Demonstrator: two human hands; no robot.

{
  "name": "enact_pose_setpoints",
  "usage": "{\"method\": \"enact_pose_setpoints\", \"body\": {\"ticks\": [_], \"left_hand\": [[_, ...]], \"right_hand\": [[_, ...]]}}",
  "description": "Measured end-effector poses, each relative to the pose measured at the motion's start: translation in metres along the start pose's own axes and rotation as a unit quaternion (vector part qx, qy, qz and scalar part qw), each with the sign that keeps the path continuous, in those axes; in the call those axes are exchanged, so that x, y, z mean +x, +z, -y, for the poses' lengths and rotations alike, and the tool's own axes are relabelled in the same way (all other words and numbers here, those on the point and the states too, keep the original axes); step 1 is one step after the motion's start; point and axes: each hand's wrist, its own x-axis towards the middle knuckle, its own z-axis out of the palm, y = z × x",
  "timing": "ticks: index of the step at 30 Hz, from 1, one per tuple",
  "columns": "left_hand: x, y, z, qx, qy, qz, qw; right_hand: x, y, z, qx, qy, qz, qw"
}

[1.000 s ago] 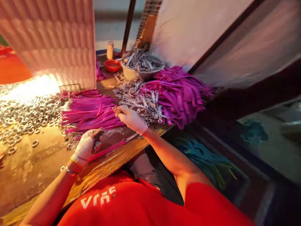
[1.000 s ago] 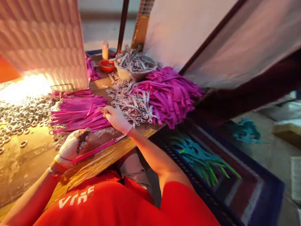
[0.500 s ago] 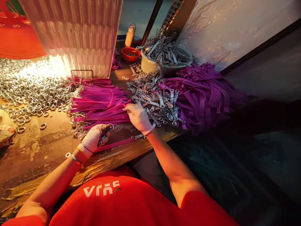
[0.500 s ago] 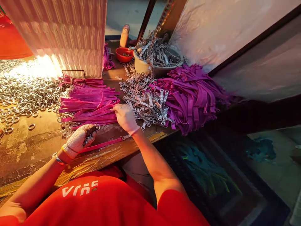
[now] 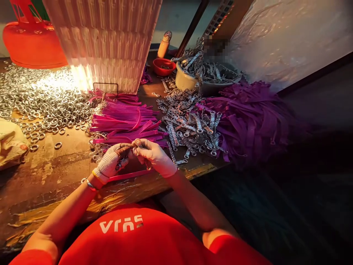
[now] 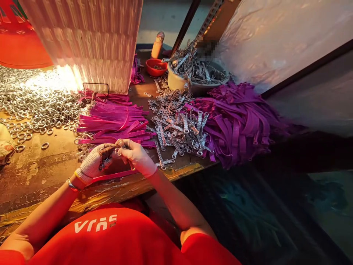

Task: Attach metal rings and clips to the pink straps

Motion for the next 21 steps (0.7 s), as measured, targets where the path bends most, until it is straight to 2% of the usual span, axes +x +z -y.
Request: {"method": "enact_pose_setpoints", "body": {"ticks": [3,6,9,11,16,21], "left_hand": [[-0.002,0.002,0.003,0.038,0.015,-0.013,0.999],[-0.005,0.006,0.008,0.081,0.030,-0.031,0.996],[-0.007,0.007,0.008,0.098,0.038,-0.049,0.993],[-0.007,0.006,0.006,0.109,0.034,-0.054,0.992],[-0.007,0.004,0.006,0.162,0.019,-0.057,0.985],[-0.008,0.004,0.012,0.162,-0.007,-0.043,0.986]], "right_hand": [[0.001,0.004,-0.003,-0.014,0.006,-0.010,1.000],[0.007,0.010,-0.017,-0.081,-0.052,-0.078,0.992],[0.009,0.012,-0.028,-0.174,-0.122,-0.103,0.972],[0.006,0.008,-0.030,-0.227,-0.150,-0.099,0.957],[-0.004,-0.006,-0.023,-0.280,-0.166,-0.078,0.942],[-0.008,0.000,-0.021,-0.379,-0.198,-0.038,0.903]]}}
